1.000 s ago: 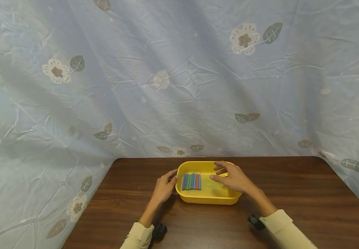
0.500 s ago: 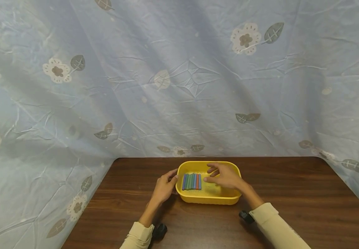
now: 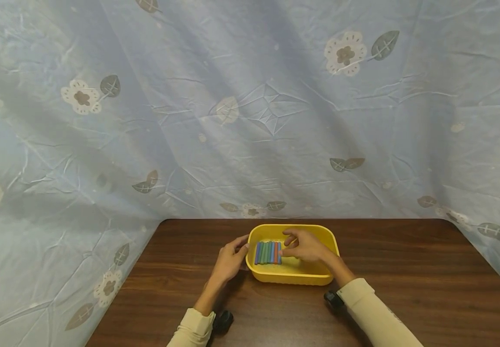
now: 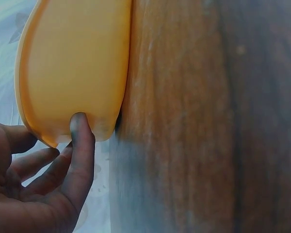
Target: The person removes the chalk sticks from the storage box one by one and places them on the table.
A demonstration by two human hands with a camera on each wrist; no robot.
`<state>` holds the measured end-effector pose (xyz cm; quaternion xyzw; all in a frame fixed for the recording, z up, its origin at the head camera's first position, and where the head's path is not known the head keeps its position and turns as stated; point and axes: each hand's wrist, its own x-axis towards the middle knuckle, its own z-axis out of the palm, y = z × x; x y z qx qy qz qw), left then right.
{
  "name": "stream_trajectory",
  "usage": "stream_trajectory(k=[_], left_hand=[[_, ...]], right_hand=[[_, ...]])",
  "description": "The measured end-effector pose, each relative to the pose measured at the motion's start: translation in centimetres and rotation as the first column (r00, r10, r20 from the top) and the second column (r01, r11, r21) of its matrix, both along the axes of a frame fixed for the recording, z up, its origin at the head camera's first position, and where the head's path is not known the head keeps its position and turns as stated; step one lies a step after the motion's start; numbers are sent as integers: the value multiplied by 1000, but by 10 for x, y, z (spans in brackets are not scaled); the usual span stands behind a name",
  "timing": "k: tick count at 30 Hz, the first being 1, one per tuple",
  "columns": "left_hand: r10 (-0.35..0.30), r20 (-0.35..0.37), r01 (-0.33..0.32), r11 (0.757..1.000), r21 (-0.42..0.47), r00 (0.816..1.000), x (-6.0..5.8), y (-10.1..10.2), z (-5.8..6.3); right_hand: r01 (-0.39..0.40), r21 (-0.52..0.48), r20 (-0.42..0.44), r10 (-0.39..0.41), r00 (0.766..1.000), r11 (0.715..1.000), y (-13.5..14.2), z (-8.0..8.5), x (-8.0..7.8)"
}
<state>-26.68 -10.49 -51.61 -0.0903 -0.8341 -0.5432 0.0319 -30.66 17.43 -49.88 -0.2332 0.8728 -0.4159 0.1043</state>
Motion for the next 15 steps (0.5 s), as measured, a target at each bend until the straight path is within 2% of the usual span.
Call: stream_trajectory(k=[8, 15], left_hand=[[8, -23, -9, 999, -37, 1000, 0, 0, 1], [-7, 21, 6, 999, 32, 1000, 0, 0, 0]], right_hand=[[-53, -47, 56, 56, 997, 997, -4, -8, -7], [-57, 1, 43, 57, 997, 998, -7, -11, -12]])
